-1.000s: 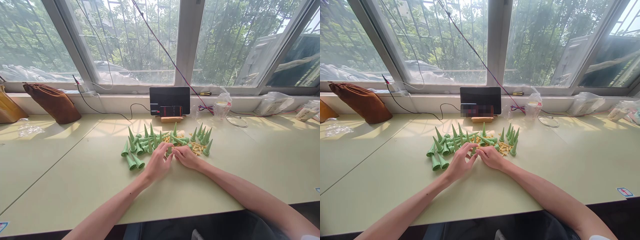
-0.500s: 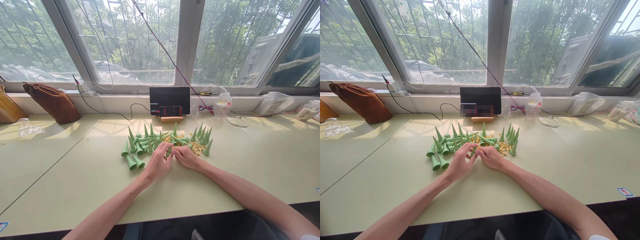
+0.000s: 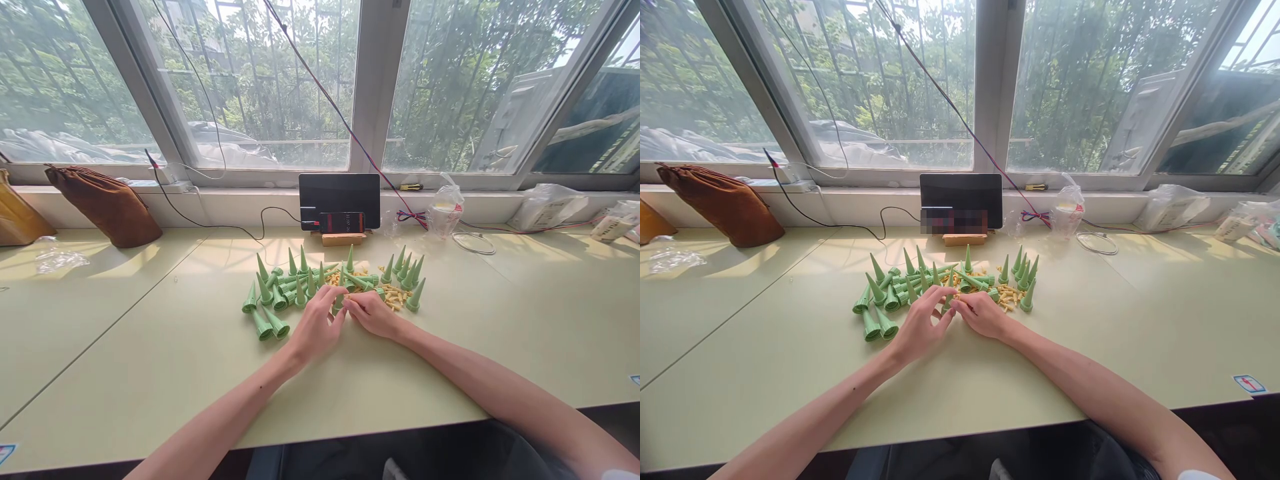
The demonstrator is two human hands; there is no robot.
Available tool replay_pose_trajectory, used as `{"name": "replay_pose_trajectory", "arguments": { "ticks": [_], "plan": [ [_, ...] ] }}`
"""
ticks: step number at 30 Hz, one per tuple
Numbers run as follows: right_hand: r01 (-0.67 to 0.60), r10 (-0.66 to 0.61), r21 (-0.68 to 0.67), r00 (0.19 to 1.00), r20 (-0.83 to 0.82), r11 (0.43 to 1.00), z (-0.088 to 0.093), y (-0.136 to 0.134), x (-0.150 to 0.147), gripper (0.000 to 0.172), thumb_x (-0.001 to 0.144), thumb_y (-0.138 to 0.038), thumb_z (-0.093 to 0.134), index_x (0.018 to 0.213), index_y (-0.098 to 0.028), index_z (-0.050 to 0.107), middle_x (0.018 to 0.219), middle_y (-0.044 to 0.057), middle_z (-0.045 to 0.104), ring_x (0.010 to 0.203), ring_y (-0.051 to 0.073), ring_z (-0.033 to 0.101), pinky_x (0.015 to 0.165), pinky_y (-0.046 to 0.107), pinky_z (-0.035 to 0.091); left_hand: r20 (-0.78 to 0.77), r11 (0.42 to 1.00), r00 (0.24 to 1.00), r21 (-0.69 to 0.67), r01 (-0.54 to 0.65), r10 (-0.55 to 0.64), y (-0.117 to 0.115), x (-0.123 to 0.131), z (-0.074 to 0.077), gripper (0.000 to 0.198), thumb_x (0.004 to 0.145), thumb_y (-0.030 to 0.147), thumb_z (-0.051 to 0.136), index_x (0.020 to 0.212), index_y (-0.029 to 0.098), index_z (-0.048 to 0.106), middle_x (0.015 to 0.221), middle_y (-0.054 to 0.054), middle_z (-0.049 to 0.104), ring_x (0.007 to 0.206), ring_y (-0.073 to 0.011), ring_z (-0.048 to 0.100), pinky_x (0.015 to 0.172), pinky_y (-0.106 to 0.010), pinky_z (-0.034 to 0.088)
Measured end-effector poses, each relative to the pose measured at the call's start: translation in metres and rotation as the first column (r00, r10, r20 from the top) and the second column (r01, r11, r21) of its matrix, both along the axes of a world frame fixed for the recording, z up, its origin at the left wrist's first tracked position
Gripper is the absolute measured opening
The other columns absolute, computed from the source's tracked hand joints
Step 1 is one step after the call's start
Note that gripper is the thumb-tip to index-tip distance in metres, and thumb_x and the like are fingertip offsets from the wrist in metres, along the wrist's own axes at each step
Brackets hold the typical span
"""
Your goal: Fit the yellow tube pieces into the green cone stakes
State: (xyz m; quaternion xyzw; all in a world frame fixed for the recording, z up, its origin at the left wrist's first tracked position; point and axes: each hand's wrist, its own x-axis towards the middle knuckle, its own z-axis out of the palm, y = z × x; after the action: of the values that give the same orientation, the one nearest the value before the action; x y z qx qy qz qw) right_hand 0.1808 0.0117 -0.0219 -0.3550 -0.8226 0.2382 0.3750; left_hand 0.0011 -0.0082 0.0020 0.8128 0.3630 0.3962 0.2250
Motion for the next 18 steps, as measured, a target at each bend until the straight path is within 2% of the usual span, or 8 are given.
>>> {"name": "replay_pose_trajectory", "arguments": {
  "ticks": [4, 10, 18],
  "plan": [
    [0.006, -0.006, -0.019, 1.0, -0.006, 1.0, -0.0001, -0.0001, -0.0001, 0.044, 0.102, -0.035, 0.032, 0.062, -0.019, 0.043, 0.054, -0.004, 0.043, 0.049, 0.01, 0.039, 0.054, 0.024, 0.033, 0.007, 1.0, 1.0, -0.003, 0.001, -0.001, -0.0001, 0.0002, -0.0004, 0.026, 0.09, 0.015, 0.051, 0.114, 0.024, 0.056, 0.108, -0.006, 0.057, 0.087, -0.0159, 0.061, 0.061, -0.025, 0.059],
    [0.035, -0.035, 0.012, 0.999, -0.011, 0.999, -0.0021, 0.0001, -0.0001, 0.029, 0.099, -0.035, 0.04, 0.076, -0.02, 0.048, 0.056, -0.005, 0.042, 0.05, 0.011, 0.037, 0.052, 0.025, 0.032, -0.001, 1.0, 1.0, -0.001, -0.02, 0.02, 0.0007, -0.0004, 0.0, 0.025, 0.09, 0.017, 0.052, 0.114, 0.024, 0.056, 0.108, -0.006, 0.058, 0.088, -0.0174, 0.061, 0.061, -0.027, 0.059],
    [-0.007, 0.006, -0.044, 1.0, -0.016, 0.999, -0.0028, 0.001, 0.0005, 0.041, 0.101, -0.036, 0.035, 0.064, -0.02, 0.04, 0.055, -0.004, 0.045, 0.05, 0.011, 0.041, 0.053, 0.025, 0.035, 0.002, 1.0, 1.0, 0.001, -0.015, 0.015, 0.0013, -0.0014, -0.0002, 0.026, 0.09, 0.017, 0.052, 0.114, 0.024, 0.056, 0.108, -0.006, 0.057, 0.088, -0.0165, 0.06, 0.061, -0.025, 0.059]
  ]
}}
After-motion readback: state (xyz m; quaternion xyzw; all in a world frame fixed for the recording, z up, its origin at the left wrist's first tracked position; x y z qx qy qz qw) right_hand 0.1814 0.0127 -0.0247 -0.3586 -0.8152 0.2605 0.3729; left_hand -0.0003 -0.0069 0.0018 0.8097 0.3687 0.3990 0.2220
